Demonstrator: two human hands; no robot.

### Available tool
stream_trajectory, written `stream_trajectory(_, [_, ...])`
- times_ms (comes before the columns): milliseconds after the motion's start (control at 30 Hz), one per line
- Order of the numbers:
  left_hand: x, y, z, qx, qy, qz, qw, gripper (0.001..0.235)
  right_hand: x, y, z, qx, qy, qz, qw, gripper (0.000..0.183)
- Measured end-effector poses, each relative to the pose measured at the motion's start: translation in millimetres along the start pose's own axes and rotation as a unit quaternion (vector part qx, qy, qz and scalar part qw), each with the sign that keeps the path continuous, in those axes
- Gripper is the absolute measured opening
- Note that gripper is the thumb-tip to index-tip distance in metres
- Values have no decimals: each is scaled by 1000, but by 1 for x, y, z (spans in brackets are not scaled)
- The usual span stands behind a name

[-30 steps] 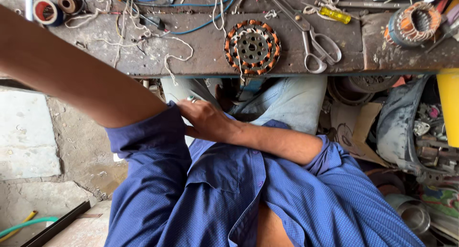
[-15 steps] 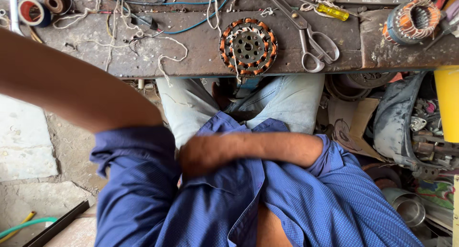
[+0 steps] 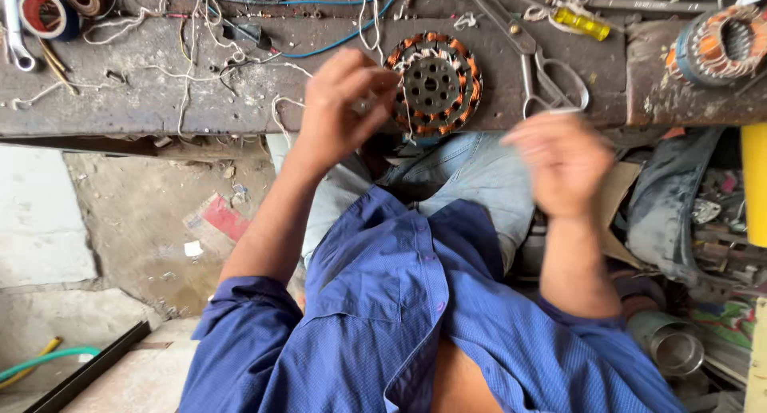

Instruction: The person uses shears to trim excess copper wire from a motor stator coil. They repeatedly pick up the shears, cut protruding wire ends around the stator, and place the shears back on the workbench.

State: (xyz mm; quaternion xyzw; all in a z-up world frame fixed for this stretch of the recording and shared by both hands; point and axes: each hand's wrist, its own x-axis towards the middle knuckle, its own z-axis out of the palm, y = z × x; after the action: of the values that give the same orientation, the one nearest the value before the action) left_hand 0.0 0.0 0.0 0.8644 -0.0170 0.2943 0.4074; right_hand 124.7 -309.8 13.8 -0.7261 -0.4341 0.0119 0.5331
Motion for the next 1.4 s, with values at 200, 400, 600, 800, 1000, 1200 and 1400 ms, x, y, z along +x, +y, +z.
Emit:
stream_trajectory(200, [20, -1, 3, 139, -84, -4, 987, 13, 10, 36, -42, -3, 107, 154, 982, 14])
stream_trajectory(400, [17, -4, 17, 198, -95, 11, 976, 7, 20, 25, -22, -267, 6, 24, 963, 33])
stream_trajectory(600, [15, -1, 12, 212, -56, 15, 976, 24, 27, 3, 1, -399, -29, 29, 916, 35])
stream_trajectory(800, [1, 6, 0, 131, -23, 53, 990, 62, 30, 3, -6, -436, -123, 116, 884, 29])
stream_trajectory(1000, [-21, 7, 9, 197, -47, 162, 966, 57, 29, 4, -20, -427, -184, 196, 863, 35])
stream_trajectory(1200, [-49, -7, 19, 249, 15, 192, 949, 38, 2, 2, -44, -459, -207, 239, 830, 35])
stream_trajectory(1400, [-49, -4, 16, 194, 41, 194, 961, 34, -14, 21, -78, 7, -180, 430, 885, 36])
